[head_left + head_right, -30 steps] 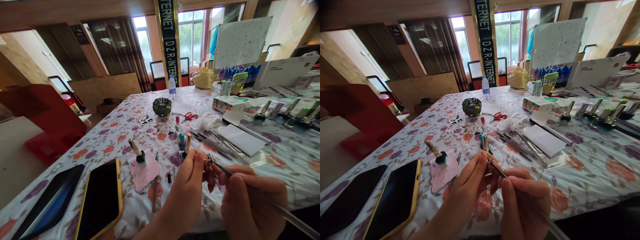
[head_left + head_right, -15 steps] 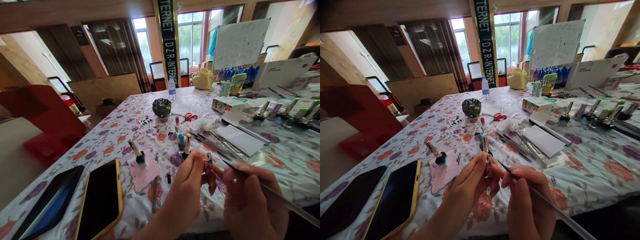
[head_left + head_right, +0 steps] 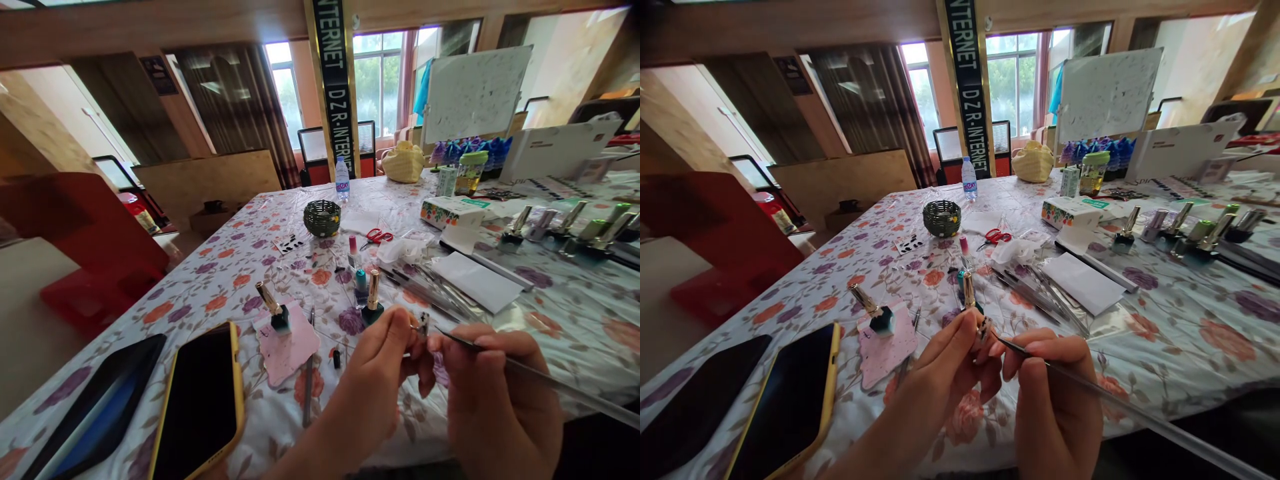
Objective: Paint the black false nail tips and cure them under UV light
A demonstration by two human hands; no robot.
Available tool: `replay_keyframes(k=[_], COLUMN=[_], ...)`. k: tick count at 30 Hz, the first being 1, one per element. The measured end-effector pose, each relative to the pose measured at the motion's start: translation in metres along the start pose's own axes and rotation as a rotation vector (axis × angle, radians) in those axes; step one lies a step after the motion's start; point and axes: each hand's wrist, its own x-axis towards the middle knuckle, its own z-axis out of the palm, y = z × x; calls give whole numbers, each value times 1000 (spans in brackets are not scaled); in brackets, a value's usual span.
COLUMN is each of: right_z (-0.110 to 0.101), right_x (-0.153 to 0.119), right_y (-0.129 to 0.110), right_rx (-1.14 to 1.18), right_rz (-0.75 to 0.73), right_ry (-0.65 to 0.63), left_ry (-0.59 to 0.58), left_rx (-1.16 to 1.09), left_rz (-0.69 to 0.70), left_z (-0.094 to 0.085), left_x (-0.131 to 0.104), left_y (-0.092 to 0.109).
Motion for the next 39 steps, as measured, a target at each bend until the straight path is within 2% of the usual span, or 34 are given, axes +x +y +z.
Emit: replay_keyframes(k=[13,39], right_z=[4,8], right_x=[5,7], right_y=[-3,-5], right_rx=[65,28], right_rz=[6,34], right_ry=[-47,14], left_ry=[19,26], left_rx=[57,85], left_rz=[4,-3], left_z=[0,2], left_x=[0,-3], left_y=[-1,3])
